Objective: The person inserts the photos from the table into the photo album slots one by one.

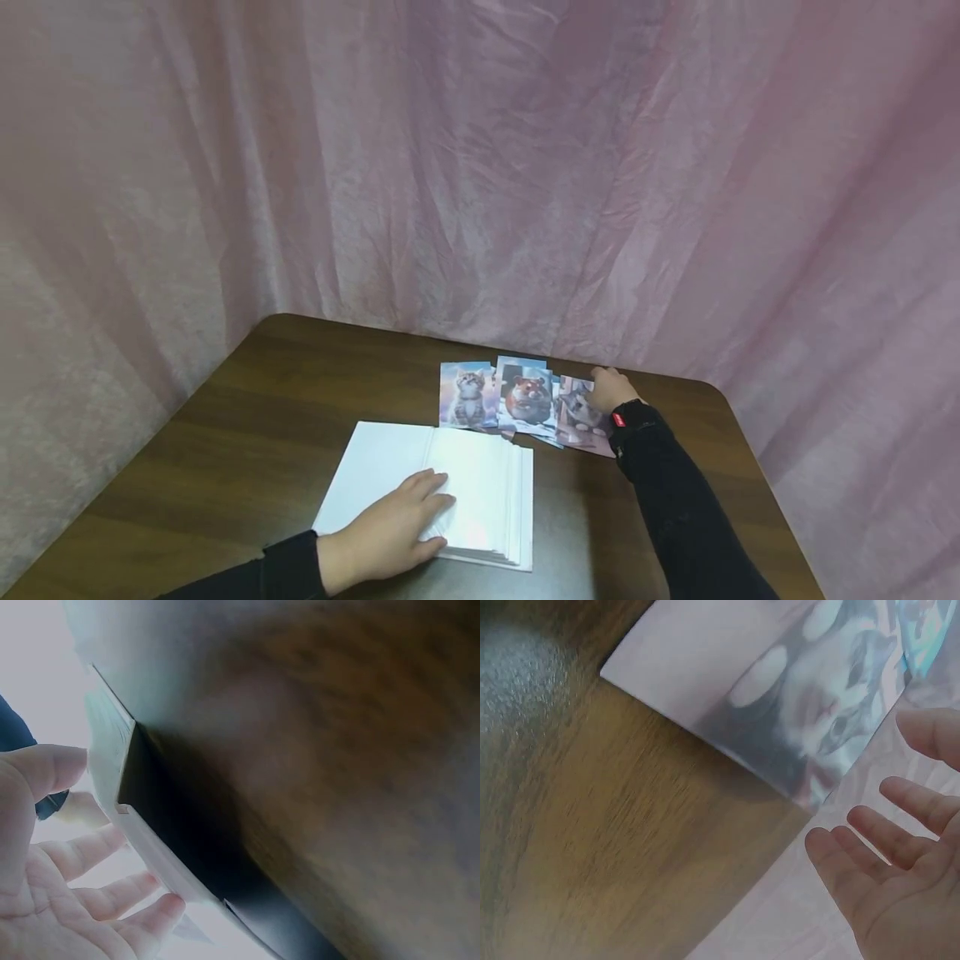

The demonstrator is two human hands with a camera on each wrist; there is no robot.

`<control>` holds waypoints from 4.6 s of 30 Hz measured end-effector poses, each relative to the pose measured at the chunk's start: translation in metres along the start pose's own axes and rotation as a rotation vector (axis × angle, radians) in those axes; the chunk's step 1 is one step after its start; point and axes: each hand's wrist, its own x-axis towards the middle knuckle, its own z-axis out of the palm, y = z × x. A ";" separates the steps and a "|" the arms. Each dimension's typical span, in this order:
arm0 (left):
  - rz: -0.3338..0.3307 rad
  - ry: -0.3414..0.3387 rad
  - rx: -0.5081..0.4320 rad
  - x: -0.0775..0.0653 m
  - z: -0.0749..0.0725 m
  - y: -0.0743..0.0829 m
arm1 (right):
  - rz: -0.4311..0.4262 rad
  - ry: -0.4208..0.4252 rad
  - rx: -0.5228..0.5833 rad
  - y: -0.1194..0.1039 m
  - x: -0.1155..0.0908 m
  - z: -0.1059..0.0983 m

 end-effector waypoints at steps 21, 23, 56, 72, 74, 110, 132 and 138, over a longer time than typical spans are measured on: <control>0.023 0.008 0.041 -0.001 -0.005 0.003 | -0.017 -0.062 0.025 0.018 0.020 0.018; 0.020 0.003 0.039 0.000 -0.005 0.004 | -0.020 -0.057 0.023 0.022 0.020 0.020; 0.005 -0.004 0.047 0.001 -0.002 0.005 | -0.035 0.248 0.173 0.016 0.002 0.010; -0.011 -0.012 0.041 0.003 -0.002 0.005 | 0.017 0.311 0.335 0.024 -0.009 -0.009; -0.013 -0.014 0.046 0.003 -0.002 0.005 | 0.020 0.304 0.348 0.023 -0.012 -0.011; -0.020 -0.041 0.014 0.003 -0.005 0.004 | 0.013 0.345 0.532 -0.013 -0.018 -0.029; 0.012 -0.031 0.043 0.002 -0.004 0.002 | -0.040 0.341 0.609 -0.046 -0.005 -0.017; 0.033 -0.019 0.067 0.002 -0.005 0.002 | -0.056 0.340 0.619 -0.050 -0.003 -0.014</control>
